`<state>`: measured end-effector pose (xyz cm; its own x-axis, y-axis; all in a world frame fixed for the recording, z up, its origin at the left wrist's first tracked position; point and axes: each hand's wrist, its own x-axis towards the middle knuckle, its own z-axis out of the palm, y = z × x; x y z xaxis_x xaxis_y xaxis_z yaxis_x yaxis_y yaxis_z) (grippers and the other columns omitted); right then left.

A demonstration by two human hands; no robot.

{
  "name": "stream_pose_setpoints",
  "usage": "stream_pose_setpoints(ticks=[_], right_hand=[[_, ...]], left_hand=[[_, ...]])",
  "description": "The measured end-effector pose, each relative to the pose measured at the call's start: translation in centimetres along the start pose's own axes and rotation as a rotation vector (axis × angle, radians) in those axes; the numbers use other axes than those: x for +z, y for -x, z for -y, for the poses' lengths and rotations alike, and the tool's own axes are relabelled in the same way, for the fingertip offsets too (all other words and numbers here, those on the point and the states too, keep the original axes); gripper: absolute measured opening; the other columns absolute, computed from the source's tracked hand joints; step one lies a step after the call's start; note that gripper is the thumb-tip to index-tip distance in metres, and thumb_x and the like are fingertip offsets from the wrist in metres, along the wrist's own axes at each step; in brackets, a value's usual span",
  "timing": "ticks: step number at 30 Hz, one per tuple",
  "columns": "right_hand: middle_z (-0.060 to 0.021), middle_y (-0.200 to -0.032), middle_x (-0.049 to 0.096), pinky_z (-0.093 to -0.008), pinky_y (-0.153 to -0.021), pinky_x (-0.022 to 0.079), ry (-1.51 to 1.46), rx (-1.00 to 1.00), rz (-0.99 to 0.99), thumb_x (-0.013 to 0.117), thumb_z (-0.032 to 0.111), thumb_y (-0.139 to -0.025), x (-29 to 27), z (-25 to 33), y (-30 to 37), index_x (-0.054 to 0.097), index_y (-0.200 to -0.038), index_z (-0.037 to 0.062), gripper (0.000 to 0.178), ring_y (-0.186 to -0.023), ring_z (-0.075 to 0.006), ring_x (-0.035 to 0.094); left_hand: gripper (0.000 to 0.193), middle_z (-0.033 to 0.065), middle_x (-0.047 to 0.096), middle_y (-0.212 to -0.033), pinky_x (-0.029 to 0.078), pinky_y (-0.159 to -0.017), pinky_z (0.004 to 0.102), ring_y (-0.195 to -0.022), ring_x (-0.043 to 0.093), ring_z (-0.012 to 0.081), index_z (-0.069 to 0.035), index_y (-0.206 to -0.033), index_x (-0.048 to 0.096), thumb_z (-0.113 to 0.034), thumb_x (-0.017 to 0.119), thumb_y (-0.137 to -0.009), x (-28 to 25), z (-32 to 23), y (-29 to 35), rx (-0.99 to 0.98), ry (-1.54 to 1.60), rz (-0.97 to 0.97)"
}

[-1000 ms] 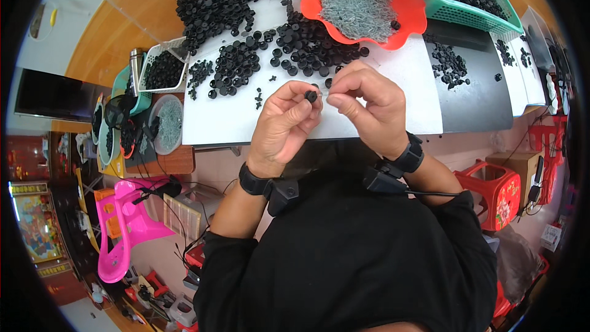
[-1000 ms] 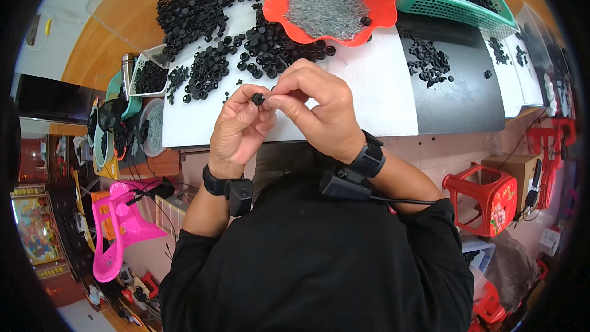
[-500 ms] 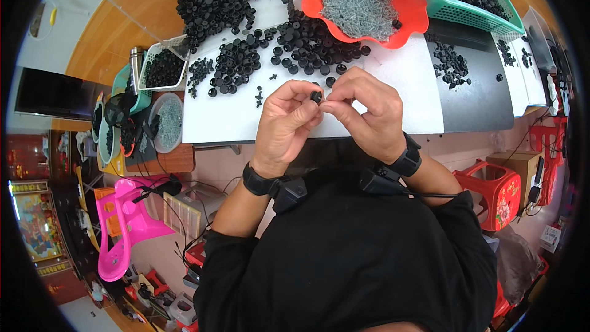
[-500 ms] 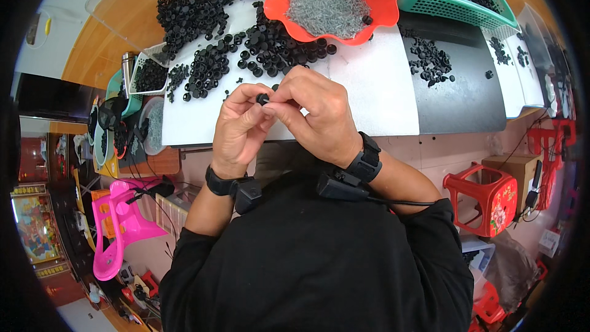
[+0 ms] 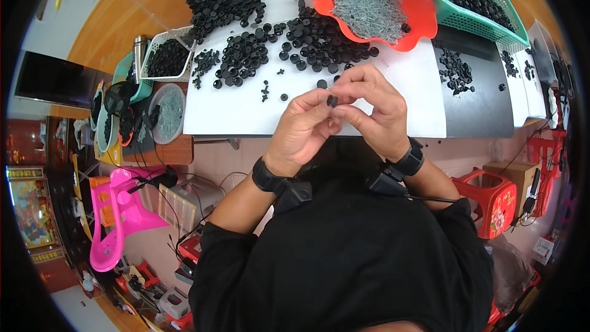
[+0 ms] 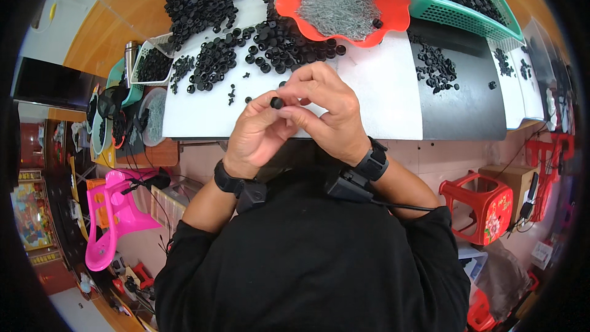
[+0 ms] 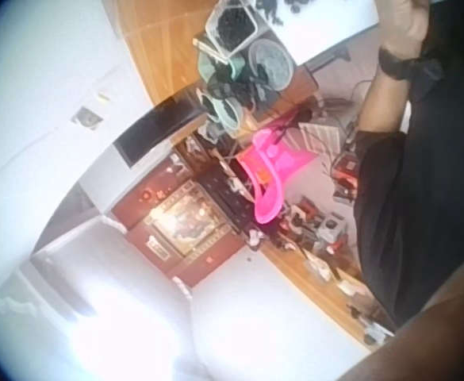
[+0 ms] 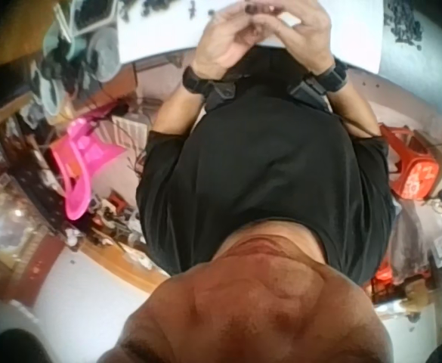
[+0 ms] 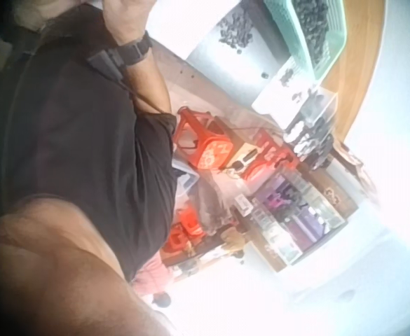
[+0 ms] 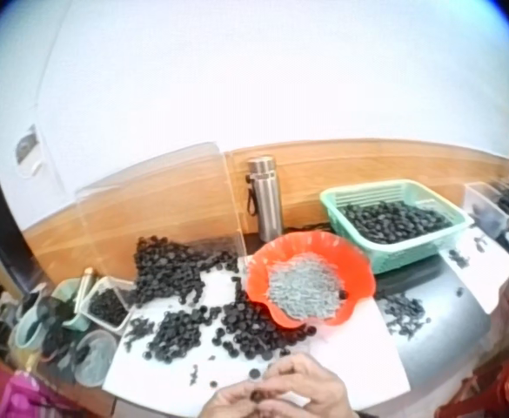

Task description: Manually assembling small black plastic or rubber components by fitting them together at a manufacturing workbench.

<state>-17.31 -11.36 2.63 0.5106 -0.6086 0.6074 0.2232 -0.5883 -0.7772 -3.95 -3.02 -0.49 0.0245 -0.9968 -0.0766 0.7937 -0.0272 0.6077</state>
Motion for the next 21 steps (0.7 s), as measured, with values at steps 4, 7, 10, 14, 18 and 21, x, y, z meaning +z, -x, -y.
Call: stream_pose_setpoints(ticks=[4, 7, 10, 14, 18, 21], right_hand=[[-0.0079, -0.084, 0.057, -0.0251, -0.061, 0.046, -0.009, -0.004, -0.002, 0.066, -0.001, -0.073, 0.0, -1.3, 0.5, 0.065, -0.087, 0.001, 0.014, -0.075, -0.016, 0.056], [-0.0082, -0.083, 0.058, -0.0249, -0.06, 0.047, 0.011, 0.134, 0.019, 0.063, -0.002, -0.075, -0.1, -1.3, 0.3, 0.064, -0.085, 0.0005, 0.011, -0.074, -0.0158, 0.057], [-0.0083, -0.083, 0.058, -0.024, -0.058, 0.047, -0.012, 0.225, -0.016, 0.063, -0.003, -0.075, 0.0, -2.5, 0.4, 0.063, -0.084, -0.0003, 0.009, -0.072, -0.0158, 0.058], [-0.0081, -0.084, 0.059, -0.0243, -0.058, 0.047, 0.018, 0.21, -0.057, 0.062, -0.003, -0.075, -0.4, -2.3, 0.1, 0.062, -0.084, -0.0006, 0.009, -0.073, -0.0163, 0.058], [-0.0079, -0.085, 0.058, -0.0255, -0.058, 0.047, 0.103, 0.099, -0.05, 0.062, -0.005, -0.071, -0.8, -1.7, -0.6, 0.063, -0.085, 0.0002, 0.014, -0.076, -0.0174, 0.057], [-0.008, -0.087, 0.057, -0.0268, -0.059, 0.047, 0.165, 0.03, -0.033, 0.063, -0.005, -0.067, -1.0, -1.2, -0.5, 0.063, -0.085, 0.0022, 0.019, -0.079, -0.0201, 0.056]], left_hand=[[0.017, 0.0049, 0.06, -0.088, 0.043, -0.064, 0.0231, -0.076, 0.054, 0.0101, -0.001, -0.101, 0.06, -0.011, 0.058, -0.088, 0.3, -0.2, -0.2, -0.016, -0.003, 0.023], [0.017, 0.0042, 0.058, -0.084, 0.039, -0.056, 0.0204, -0.07, 0.052, 0.0085, 0.0, -0.101, 0.058, -0.011, 0.055, -0.089, 0.7, -1.1, -0.5, -0.088, -0.101, -0.052], [0.017, 0.0055, 0.057, -0.083, 0.037, -0.052, 0.0194, -0.068, 0.05, 0.0085, 0.002, -0.103, 0.056, -0.006, 0.052, -0.088, 0.7, -1.4, -1.0, -0.11, -0.113, -0.118], [0.026, 0.0108, 0.056, -0.093, 0.043, -0.062, 0.0225, -0.075, 0.053, 0.0125, 0.006, -0.111, 0.052, -0.005, 0.047, -0.088, 0.4, -1.3, -1.1, -0.072, -0.079, -0.09], [0.045, 0.0171, 0.054, -0.108, 0.045, -0.083, 0.0322, -0.096, 0.054, 0.0218, 0.007, -0.123, 0.043, -0.029, 0.037, -0.097, 0.6, -1.6, -0.9, -0.041, 0.118, -0.059], [0.061, 0.0206, 0.052, -0.115, 0.039, -0.096, 0.0399, -0.109, 0.049, 0.0286, 0.007, -0.127, 0.037, -0.046, 0.029, -0.096, 1.8, -1.9, -0.8, -0.012, 0.174, -0.083]])
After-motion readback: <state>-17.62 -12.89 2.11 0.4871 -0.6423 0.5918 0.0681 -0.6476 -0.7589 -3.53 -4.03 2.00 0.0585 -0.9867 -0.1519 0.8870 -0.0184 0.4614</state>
